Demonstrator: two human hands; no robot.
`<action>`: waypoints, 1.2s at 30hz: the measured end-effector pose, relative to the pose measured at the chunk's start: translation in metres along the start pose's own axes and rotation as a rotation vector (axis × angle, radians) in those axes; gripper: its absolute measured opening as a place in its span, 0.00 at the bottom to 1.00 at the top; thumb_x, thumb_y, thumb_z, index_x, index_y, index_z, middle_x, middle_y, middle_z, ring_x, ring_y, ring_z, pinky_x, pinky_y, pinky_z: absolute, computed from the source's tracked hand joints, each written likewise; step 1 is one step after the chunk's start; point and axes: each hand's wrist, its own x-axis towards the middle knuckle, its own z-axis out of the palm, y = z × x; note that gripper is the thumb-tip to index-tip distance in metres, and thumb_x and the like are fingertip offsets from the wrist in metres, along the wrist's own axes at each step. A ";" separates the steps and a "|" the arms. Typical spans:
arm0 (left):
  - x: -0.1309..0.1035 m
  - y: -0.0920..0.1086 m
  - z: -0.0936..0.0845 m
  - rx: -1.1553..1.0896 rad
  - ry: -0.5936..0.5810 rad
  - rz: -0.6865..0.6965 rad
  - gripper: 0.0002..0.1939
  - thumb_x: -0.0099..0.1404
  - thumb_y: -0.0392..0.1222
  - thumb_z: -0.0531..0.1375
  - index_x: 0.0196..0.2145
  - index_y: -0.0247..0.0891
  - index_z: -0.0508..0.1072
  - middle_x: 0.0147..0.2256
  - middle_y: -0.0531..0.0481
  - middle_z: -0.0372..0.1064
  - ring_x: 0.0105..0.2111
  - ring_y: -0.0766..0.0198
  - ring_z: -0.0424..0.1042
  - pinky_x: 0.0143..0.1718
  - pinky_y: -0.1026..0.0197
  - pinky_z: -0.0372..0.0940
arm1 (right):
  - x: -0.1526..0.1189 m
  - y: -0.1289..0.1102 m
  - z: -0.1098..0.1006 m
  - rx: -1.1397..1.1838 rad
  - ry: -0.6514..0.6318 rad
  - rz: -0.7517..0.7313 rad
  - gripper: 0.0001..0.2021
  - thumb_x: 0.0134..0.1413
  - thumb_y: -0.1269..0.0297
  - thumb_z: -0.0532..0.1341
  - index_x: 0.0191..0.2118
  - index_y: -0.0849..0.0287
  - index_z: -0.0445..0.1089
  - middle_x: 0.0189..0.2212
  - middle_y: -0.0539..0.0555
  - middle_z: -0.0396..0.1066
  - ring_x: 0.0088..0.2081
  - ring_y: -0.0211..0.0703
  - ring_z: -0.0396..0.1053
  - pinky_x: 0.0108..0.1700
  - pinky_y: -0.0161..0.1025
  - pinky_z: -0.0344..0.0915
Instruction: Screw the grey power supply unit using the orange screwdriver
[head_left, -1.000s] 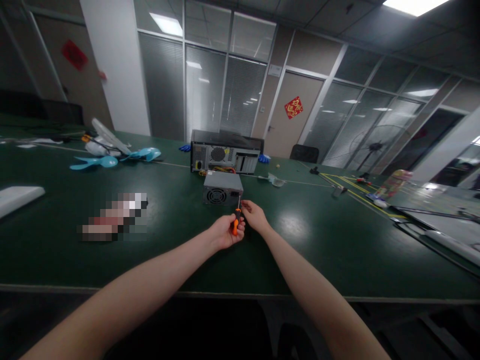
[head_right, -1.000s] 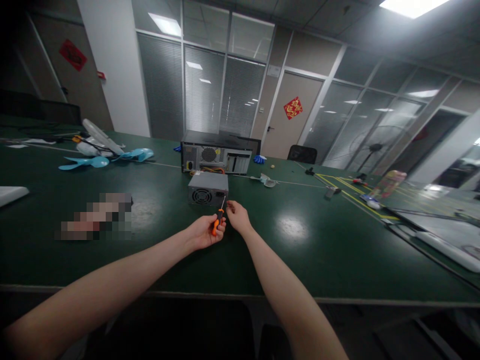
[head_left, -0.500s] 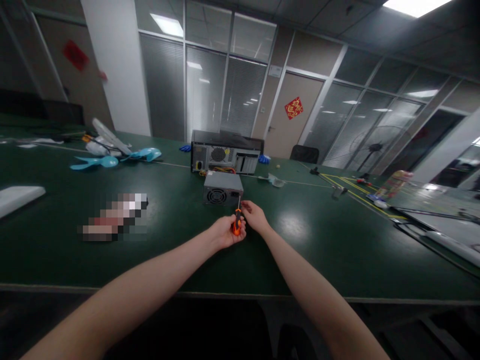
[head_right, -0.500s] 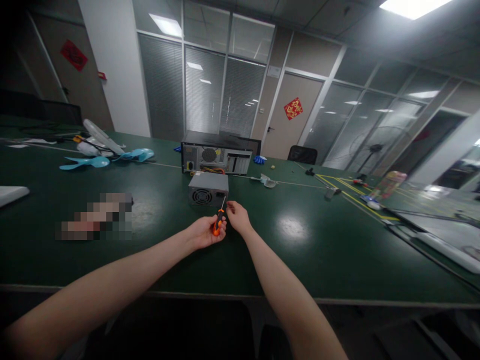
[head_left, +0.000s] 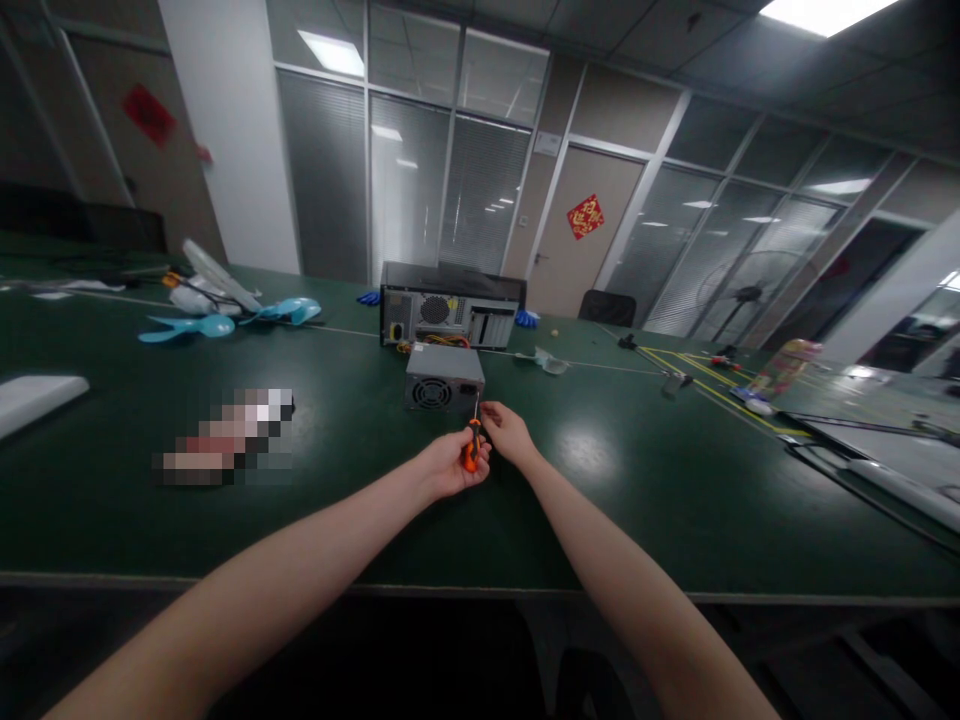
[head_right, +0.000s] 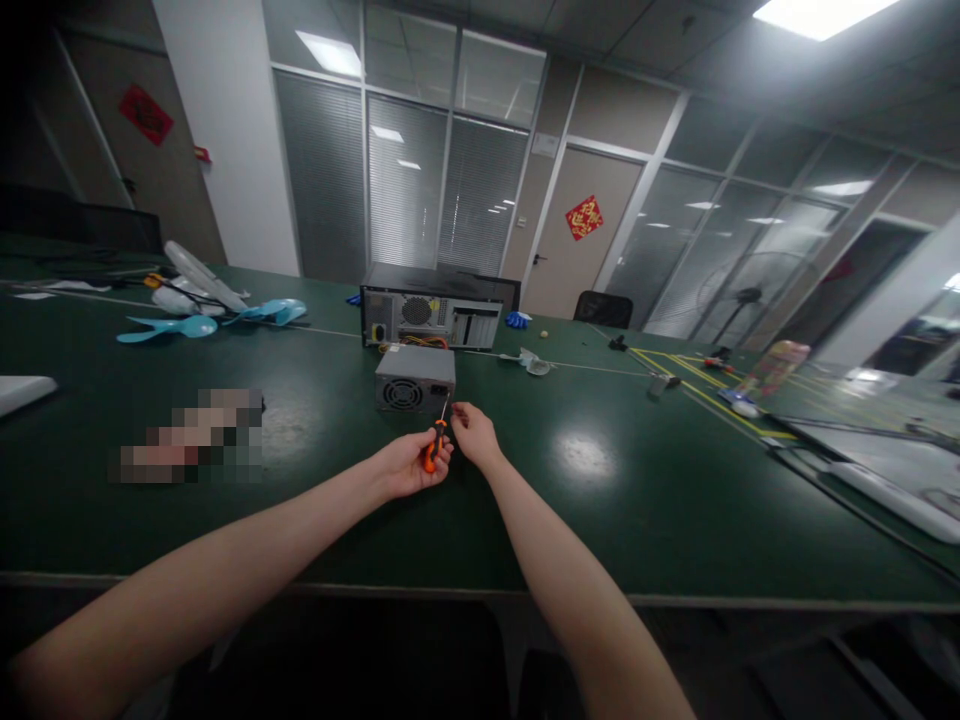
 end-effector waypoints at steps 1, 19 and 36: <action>0.000 -0.001 0.000 0.004 -0.001 0.008 0.14 0.66 0.43 0.44 0.32 0.31 0.62 0.24 0.48 0.60 0.20 0.72 0.62 0.19 0.69 0.62 | 0.000 0.000 0.000 -0.005 -0.001 -0.001 0.14 0.50 0.63 0.54 0.43 0.57 0.67 0.40 0.54 0.69 0.39 0.39 0.68 0.45 0.40 0.63; -0.005 -0.001 0.003 0.047 0.020 0.037 0.10 0.63 0.34 0.49 0.35 0.24 0.66 0.28 0.39 0.68 0.27 0.62 0.72 0.27 0.63 0.71 | 0.004 0.008 0.001 -0.093 -0.021 -0.015 0.13 0.53 0.63 0.53 0.44 0.57 0.66 0.41 0.54 0.69 0.39 0.37 0.69 0.44 0.38 0.65; -0.006 -0.004 0.004 0.070 0.064 0.073 0.08 0.61 0.34 0.53 0.35 0.25 0.66 0.27 0.42 0.67 0.26 0.65 0.72 0.28 0.66 0.71 | 0.004 0.010 0.002 -0.094 -0.015 -0.017 0.13 0.53 0.63 0.53 0.43 0.56 0.66 0.41 0.53 0.69 0.39 0.38 0.69 0.44 0.38 0.65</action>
